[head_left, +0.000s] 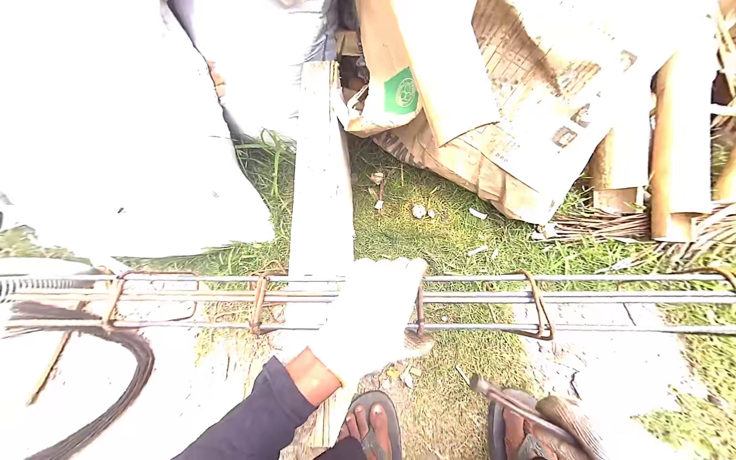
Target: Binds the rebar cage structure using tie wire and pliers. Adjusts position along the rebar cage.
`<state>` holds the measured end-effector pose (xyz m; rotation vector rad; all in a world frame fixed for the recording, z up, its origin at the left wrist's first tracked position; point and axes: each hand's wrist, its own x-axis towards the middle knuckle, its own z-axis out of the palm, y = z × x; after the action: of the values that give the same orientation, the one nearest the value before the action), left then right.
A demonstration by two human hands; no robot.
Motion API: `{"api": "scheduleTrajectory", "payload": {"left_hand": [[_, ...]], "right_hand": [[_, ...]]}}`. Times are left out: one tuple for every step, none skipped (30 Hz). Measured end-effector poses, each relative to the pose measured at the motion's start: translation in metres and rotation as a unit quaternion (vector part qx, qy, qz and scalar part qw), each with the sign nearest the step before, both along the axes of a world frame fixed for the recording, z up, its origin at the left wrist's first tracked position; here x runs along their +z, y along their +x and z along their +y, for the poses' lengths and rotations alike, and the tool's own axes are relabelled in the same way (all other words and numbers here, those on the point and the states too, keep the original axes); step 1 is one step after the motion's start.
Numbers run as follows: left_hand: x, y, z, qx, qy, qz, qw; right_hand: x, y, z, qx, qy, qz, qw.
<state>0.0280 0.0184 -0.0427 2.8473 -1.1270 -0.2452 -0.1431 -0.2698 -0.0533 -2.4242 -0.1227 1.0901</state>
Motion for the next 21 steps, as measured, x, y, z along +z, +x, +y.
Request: {"api": "scheduleTrajectory", "payload": {"left_hand": [[0.001, 0.0, 0.001, -0.006, 0.002, 0.004, 1.0], [0.003, 0.0, 0.003, -0.01, 0.001, 0.011, 1.0], [0.006, 0.002, 0.004, -0.014, -0.006, 0.015, 1.0], [0.01, 0.003, 0.005, -0.01, -0.012, 0.029, 0.999], [0.014, 0.004, 0.007, -0.001, -0.019, 0.052, 0.998], [0.016, 0.005, 0.009, 0.008, -0.034, 0.073, 0.997], [0.018, 0.007, 0.011, 0.024, -0.057, 0.095, 0.994], [0.018, 0.009, 0.012, 0.034, -0.09, 0.106, 0.99], [0.018, 0.012, 0.013, 0.036, -0.118, 0.107, 0.987], [0.015, 0.016, 0.014, 0.025, -0.136, 0.095, 0.986], [0.013, 0.02, 0.015, 0.012, -0.146, 0.08, 0.986], [0.011, 0.023, 0.016, 0.003, -0.145, 0.073, 0.987], [0.01, 0.026, 0.017, -0.001, -0.135, 0.068, 0.988], [0.01, 0.03, 0.018, -0.002, -0.121, 0.066, 0.99], [0.01, 0.033, 0.019, -0.001, -0.112, 0.077, 0.991], [0.011, 0.036, 0.018, -0.004, -0.108, 0.089, 0.99], [0.012, 0.039, 0.017, -0.007, -0.101, 0.1, 0.99], [0.013, 0.041, 0.017, -0.008, -0.093, 0.111, 0.989], [0.013, 0.043, 0.018, -0.008, -0.094, 0.116, 0.989], [0.011, 0.044, 0.02, -0.009, -0.104, 0.115, 0.988], [0.009, 0.045, 0.021, -0.01, -0.116, 0.115, 0.987]], "right_hand": [[0.003, 0.007, 0.008, -0.008, 0.001, 0.025, 1.0], [0.0, 0.011, 0.012, -0.015, 0.003, 0.03, 0.999], [-0.005, 0.014, 0.014, -0.022, 0.006, 0.029, 0.999], [-0.011, 0.016, 0.015, -0.025, 0.008, 0.028, 0.999], [-0.016, 0.018, 0.015, -0.019, 0.006, 0.032, 0.999], [-0.025, 0.018, 0.014, -0.009, 0.007, 0.03, 0.999], [-0.035, 0.017, 0.014, -0.002, 0.009, 0.017, 1.0], [-0.043, 0.017, 0.014, 0.008, 0.004, 0.017, 1.0], [-0.05, 0.018, 0.016, 0.018, -0.009, 0.018, 1.0], [-0.058, 0.019, 0.017, 0.031, -0.027, 0.018, 0.999], [-0.067, 0.022, 0.019, 0.044, -0.047, 0.015, 0.998], [-0.076, 0.025, 0.02, 0.059, -0.072, 0.012, 0.996], [-0.086, 0.03, 0.021, 0.071, -0.101, 0.01, 0.992], [-0.096, 0.036, 0.021, 0.076, -0.126, 0.005, 0.989], [-0.106, 0.04, 0.021, 0.079, -0.147, -0.001, 0.986], [-0.112, 0.043, 0.022, 0.083, -0.158, -0.009, 0.984], [-0.113, 0.045, 0.022, 0.084, -0.153, -0.028, 0.984], [-0.106, 0.044, 0.023, 0.087, -0.128, -0.071, 0.985], [-0.094, 0.04, 0.026, 0.094, -0.078, -0.151, 0.981], [-0.078, 0.036, 0.031, 0.104, -0.018, -0.254, 0.961], [-0.057, 0.034, 0.039, 0.107, 0.031, -0.345, 0.932]]}}
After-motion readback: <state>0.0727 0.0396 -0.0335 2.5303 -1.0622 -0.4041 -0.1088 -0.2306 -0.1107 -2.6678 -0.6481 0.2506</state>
